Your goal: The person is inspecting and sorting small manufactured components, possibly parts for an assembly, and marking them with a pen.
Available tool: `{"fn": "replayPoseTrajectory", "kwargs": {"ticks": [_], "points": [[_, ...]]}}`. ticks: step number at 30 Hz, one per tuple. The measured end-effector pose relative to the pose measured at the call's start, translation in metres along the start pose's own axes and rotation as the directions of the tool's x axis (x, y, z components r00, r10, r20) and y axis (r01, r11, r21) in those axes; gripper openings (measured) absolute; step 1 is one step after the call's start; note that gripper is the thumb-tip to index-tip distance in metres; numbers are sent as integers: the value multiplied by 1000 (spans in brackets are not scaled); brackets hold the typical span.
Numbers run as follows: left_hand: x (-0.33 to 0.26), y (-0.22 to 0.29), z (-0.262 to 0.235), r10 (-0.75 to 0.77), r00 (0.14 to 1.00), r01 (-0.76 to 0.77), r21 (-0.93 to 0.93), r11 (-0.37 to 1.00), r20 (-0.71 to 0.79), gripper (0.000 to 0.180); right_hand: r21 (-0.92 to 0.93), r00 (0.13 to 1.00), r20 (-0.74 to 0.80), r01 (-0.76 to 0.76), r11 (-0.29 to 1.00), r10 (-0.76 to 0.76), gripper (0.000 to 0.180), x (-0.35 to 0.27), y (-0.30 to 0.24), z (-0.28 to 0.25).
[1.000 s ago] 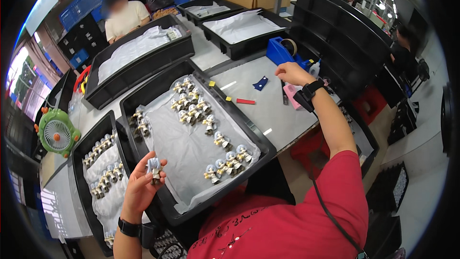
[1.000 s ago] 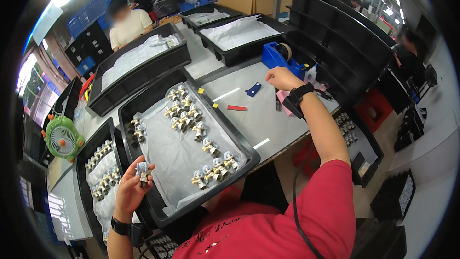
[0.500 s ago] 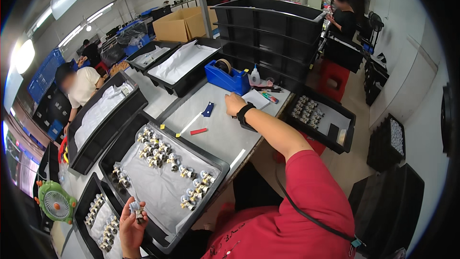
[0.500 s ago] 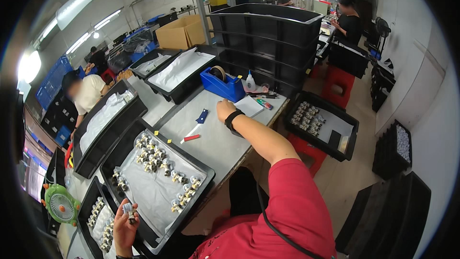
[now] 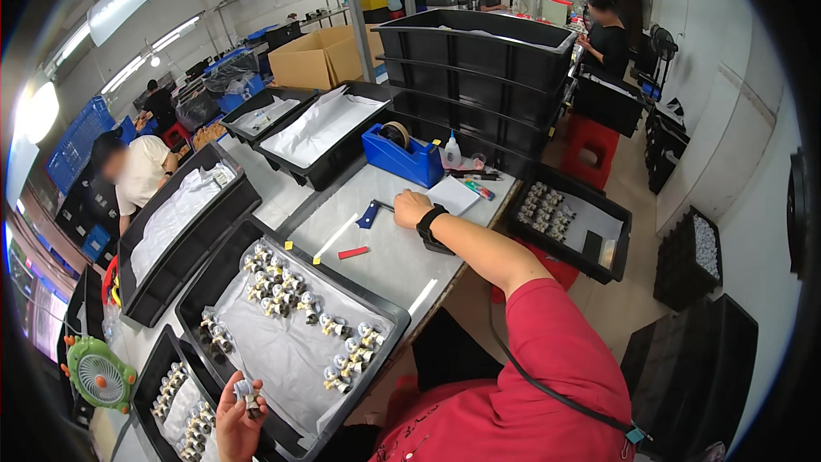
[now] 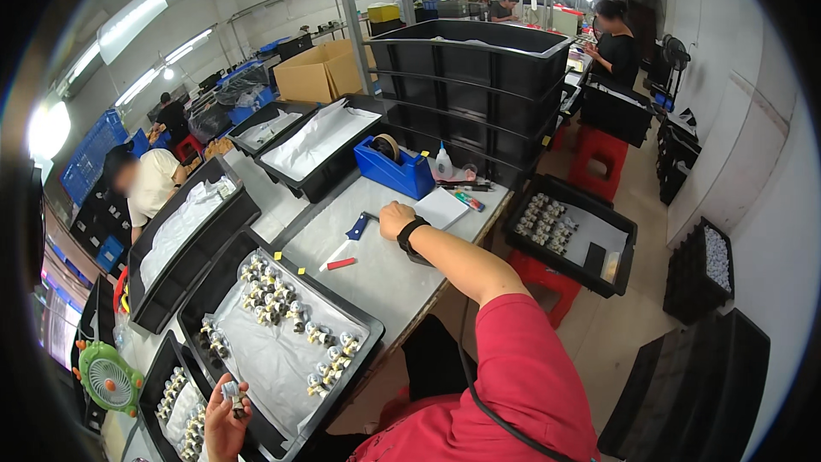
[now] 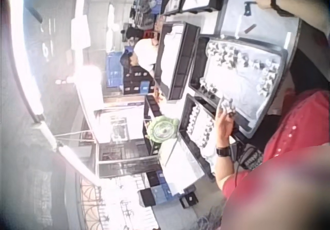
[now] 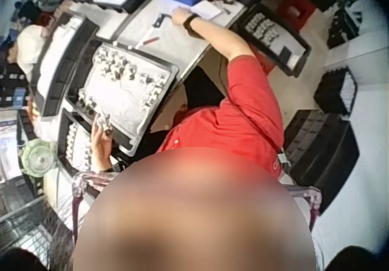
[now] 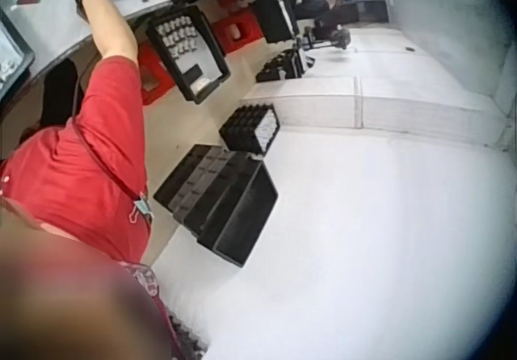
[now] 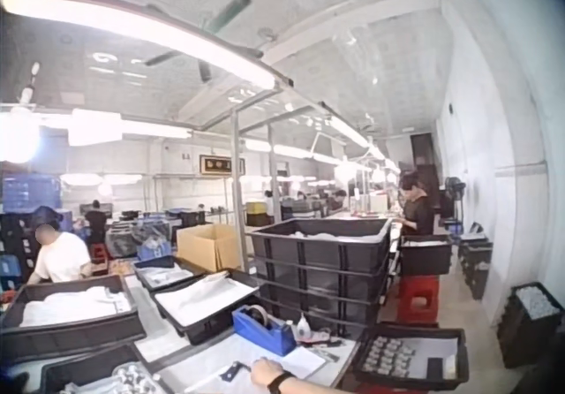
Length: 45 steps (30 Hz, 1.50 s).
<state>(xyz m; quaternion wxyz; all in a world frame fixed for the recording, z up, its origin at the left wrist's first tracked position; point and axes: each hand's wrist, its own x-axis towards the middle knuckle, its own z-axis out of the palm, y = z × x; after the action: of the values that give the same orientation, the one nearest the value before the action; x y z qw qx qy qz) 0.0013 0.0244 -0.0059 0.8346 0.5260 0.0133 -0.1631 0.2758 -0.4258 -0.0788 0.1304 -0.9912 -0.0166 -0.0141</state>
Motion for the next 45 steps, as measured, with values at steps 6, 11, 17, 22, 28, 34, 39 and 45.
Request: {"fn": "replayPoseTrajectory", "kwargs": {"ticks": [6, 11, 17, 22, 28, 34, 39, 45], "points": [[-1, -1, 2, 10, 1000, -10, -21, 1000, -18, 56, 120, 999, -33, 46, 992, -42, 25, 18, 11, -8], [2, -2, -4, -4, 1000, 4, -27, 1000, -7, 55, 952, 979, 153, -110, 286, -131, 16, 34, 6, -27], [-3, 5, 12, -10, 999, 8, -28, 1000, -49, 53, 910, 899, 63, -230, -344, -434, 12, -12, -100, -105], [-3, 2, 1, -31, 1000, 31, -54, 998, 3, 51, 939, 722, -6, -233, -252, -692, 20, -64, -192, -115], [-2, 4, 12, -17, 1000, 17, -47, 999, -19, 51, 897, 552, 18, -377, -231, -834, 21, -106, -268, -111], [-2, 4, 9, -6, 1000, 6, -49, 999, 0, 52, 932, 500, 38, -331, -150, -865, 20, -115, -300, -60], [-8, 5, 11, -12, 998, 8, -59, 998, -57, 51, 922, 460, 165, -387, -30, -873, 27, -112, -308, -16], [-5, 7, 12, -73, 995, 72, -31, 997, -61, 51, 935, 543, 191, -354, -16, -818, 28, -108, -304, 7]]}}
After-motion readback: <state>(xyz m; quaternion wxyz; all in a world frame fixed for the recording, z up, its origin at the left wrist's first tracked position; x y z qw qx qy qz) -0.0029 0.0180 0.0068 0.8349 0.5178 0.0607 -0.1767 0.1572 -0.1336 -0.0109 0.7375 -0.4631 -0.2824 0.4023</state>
